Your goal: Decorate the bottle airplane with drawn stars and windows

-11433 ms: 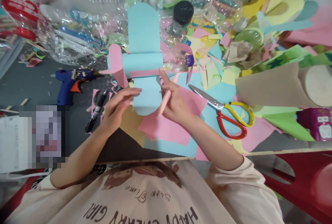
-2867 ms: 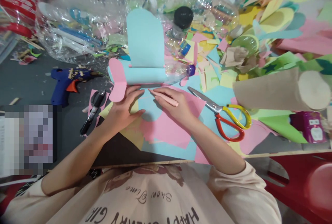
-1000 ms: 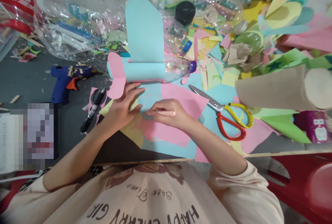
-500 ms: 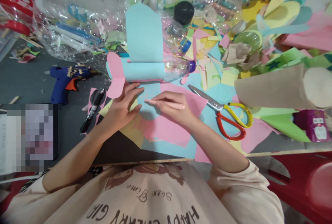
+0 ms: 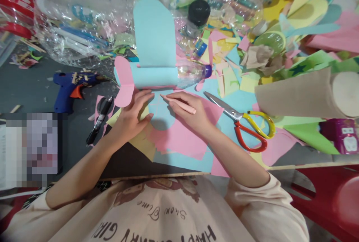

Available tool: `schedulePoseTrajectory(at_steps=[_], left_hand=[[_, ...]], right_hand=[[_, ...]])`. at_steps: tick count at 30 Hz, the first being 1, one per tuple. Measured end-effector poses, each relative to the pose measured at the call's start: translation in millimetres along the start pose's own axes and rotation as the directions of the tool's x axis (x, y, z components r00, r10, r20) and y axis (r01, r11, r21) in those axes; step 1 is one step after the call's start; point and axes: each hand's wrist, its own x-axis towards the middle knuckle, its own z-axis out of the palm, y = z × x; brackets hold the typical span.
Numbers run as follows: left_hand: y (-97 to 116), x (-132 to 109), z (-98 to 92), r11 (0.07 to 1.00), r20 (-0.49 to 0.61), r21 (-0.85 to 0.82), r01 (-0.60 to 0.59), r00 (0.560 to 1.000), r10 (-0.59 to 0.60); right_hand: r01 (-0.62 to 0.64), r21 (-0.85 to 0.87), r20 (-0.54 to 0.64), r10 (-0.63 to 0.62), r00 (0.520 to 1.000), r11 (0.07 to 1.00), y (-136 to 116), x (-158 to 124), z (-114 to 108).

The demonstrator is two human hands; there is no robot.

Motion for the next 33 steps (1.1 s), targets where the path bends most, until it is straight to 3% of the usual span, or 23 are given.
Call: schedulePoseTrajectory(at_steps=[19, 33], left_hand=[[-2, -1, 1.1, 1.000, -0.012, 0.006, -0.026, 1.000, 0.026], [0, 0, -0.5, 0.999, 0.017, -0.021, 0.032, 0.999, -0.031]], right_hand=[[0.010, -0.094, 0.071, -0.003, 0.997, 0.996, -5, -2, -2], [-0.146, -0.006, 0.074, 0.146, 0.986, 0.989, -13, -2, -9]])
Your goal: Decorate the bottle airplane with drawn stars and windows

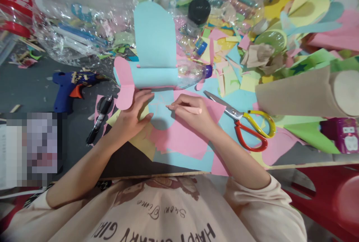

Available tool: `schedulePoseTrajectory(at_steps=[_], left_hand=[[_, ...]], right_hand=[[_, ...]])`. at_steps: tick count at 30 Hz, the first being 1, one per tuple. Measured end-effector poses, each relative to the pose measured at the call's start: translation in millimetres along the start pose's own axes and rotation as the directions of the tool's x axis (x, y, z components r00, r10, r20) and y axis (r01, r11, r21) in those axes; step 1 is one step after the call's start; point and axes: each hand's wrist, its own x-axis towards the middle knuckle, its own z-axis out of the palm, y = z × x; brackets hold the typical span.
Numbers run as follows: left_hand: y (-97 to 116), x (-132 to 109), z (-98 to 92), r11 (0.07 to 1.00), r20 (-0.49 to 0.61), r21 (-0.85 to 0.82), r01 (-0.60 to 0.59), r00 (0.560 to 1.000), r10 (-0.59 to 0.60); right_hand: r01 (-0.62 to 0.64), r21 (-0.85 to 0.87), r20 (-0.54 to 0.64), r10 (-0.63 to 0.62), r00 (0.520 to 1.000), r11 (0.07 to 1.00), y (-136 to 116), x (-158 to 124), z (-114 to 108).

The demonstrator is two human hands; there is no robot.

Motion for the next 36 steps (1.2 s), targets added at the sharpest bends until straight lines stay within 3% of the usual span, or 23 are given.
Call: schedulePoseTrajectory(at_steps=[7, 33, 36], left_hand=[[-1.4, 1.0, -0.2, 1.000, -0.012, 0.005, -0.019, 1.000, 0.019], [0.5, 1.1, -1.7, 1.000, 0.013, 0.013, 0.012, 1.000, -0.013], [0.7, 1.2, -2.0, 0.999, 0.017, 0.015, 0.029, 0.999, -0.029]], right_hand=[[-0.101, 0.074, 0.041, 0.098, 0.994, 0.992, -1.7, -0.7, -1.6], [-0.097, 0.059, 0.162, 0.086, 0.983, 0.994, -4.4, -1.9, -6.0], [-0.063, 0.128, 0.095, 0.051, 0.994, 0.990, 2.4, 0.6, -7.8]])
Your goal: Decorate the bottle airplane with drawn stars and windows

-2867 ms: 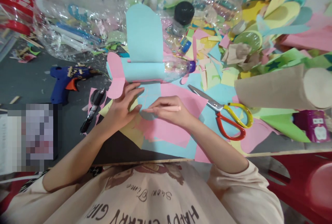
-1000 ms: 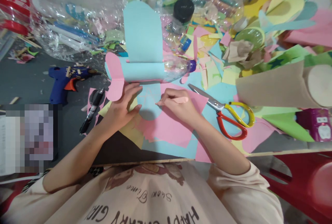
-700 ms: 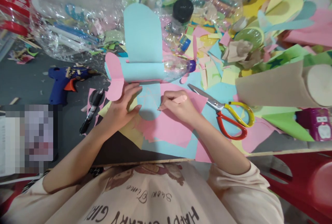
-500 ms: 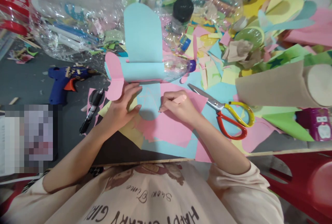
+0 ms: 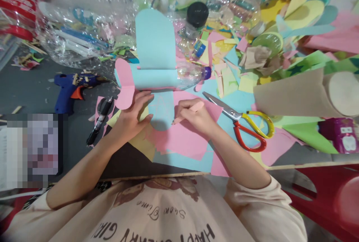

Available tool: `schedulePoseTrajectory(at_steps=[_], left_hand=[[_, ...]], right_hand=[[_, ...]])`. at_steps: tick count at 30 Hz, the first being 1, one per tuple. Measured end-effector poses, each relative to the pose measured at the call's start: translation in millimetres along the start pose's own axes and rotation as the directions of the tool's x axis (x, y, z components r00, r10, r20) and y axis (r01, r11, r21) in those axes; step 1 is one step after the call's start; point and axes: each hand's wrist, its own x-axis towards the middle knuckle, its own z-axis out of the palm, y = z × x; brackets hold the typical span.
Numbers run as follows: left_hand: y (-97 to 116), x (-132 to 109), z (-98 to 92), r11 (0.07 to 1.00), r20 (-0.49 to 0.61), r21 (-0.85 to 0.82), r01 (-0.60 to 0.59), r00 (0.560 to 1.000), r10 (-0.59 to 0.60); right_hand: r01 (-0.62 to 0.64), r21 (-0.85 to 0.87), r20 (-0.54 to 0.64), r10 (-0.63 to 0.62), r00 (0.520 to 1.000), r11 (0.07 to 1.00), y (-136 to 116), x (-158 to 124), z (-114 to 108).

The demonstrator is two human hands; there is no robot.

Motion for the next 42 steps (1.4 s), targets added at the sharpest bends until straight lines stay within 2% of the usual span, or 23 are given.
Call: schedulePoseTrajectory(at_steps=[3, 5, 7, 10, 12, 14, 31, 37, 42], left_hand=[[0, 0, 0.2, 1.000, -0.007, -0.006, -0.001, 1.000, 0.001], [0, 0, 0.6, 1.000, -0.007, -0.011, -0.009, 1.000, 0.009], [-1, 0, 1.0, 1.000, -0.008, -0.015, -0.017, 1.000, 0.017], [-1, 0, 2.0, 1.000, -0.022, -0.006, -0.026, 0.999, 0.026], [-1, 0, 2.8, 0.999, -0.038, 0.004, -0.036, 0.999, 0.036], [-2, 0, 3.3, 0.999, -0.046, 0.006, -0.048, 0.998, 0.048], [-2, 0, 3.8, 0.998, -0.052, 0.009, -0.066, 0.996, 0.066], [-4, -1, 4.8, 0.996, -0.066, -0.007, -0.089, 0.994, 0.088], [-6, -2, 5.4, 0.994, -0.080, -0.002, -0.106, 0.991, 0.105]], right_hand=[[0.100, 0.080, -0.181, -0.084, 0.980, 0.992, 6, 3, 0], [0.141, 0.052, -0.239, -0.125, 0.963, 0.989, 7, 3, 4], [0.165, -0.032, -0.202, -0.168, 0.965, 0.986, 7, 1, 11], [0.240, -0.143, -0.046, -0.249, 0.968, 0.960, 7, -1, 21], [0.301, -0.172, 0.037, -0.299, 0.954, 0.938, 9, -2, 25], [0.329, -0.183, 0.065, -0.322, 0.944, 0.926, 11, -2, 27], [0.314, -0.268, 0.144, -0.284, 0.948, 0.911, 4, -3, 20], [0.276, -0.307, 0.181, -0.229, 0.956, 0.911, -5, -10, 15], [0.181, -0.326, 0.187, -0.125, 0.974, 0.928, -8, -14, 9]])
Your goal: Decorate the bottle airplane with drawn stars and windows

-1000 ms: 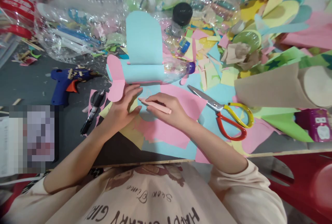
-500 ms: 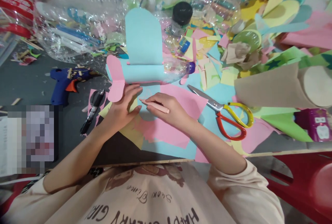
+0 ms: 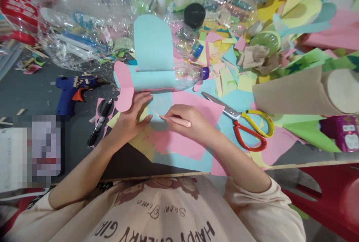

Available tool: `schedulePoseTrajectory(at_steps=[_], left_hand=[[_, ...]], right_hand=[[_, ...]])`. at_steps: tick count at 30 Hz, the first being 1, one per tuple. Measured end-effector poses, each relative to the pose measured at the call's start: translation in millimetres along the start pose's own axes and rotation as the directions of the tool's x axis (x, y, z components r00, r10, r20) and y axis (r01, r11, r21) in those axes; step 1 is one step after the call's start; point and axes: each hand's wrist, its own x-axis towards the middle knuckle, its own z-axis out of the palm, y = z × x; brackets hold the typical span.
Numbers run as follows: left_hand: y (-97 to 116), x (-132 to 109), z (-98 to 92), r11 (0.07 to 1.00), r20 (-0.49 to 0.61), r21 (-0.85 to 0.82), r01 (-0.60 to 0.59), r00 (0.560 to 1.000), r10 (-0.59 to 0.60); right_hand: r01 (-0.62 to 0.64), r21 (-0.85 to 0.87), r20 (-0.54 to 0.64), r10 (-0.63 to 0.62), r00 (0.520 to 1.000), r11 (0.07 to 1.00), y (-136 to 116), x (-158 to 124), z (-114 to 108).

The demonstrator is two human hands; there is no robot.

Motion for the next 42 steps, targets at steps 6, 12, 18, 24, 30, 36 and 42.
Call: schedulePoseTrajectory(at_steps=[6, 12, 18, 24, 30, 36, 42], left_hand=[[-1, -1, 1.0, 1.000, -0.012, 0.008, -0.008, 1.000, 0.008], [-1, -1, 0.0, 1.000, 0.001, -0.004, 0.004, 1.000, -0.004], [-1, -1, -0.9, 1.000, 0.011, -0.001, 0.017, 1.000, -0.017], [-1, -1, -1.0, 1.000, 0.003, 0.004, 0.000, 1.000, 0.000], [1, -1, -2.3, 1.000, 0.023, 0.007, 0.018, 1.000, -0.018], [1, 1, -2.5, 0.999, 0.035, 0.009, 0.041, 0.999, -0.042], [2, 1, -2.5, 0.998, 0.043, -0.006, 0.058, 0.997, -0.058]], right_hand=[[-0.080, -0.009, 0.035, 0.080, 0.996, 0.997, 0, -3, -8], [-0.122, -0.008, 0.067, 0.122, 0.990, 0.993, -5, -3, -14], [-0.187, 0.017, 0.097, 0.185, 0.978, 0.982, -12, -3, -19], [-0.185, 0.011, 0.099, 0.183, 0.978, 0.983, -14, -2, -20], [-0.172, -0.013, 0.058, 0.172, 0.983, 0.985, -14, 0, -18], [0.005, 0.105, -0.215, 0.018, 0.977, 0.994, -1, 2, -16], [0.034, 0.168, -0.381, 0.033, 0.924, 0.985, 5, 3, -9]])
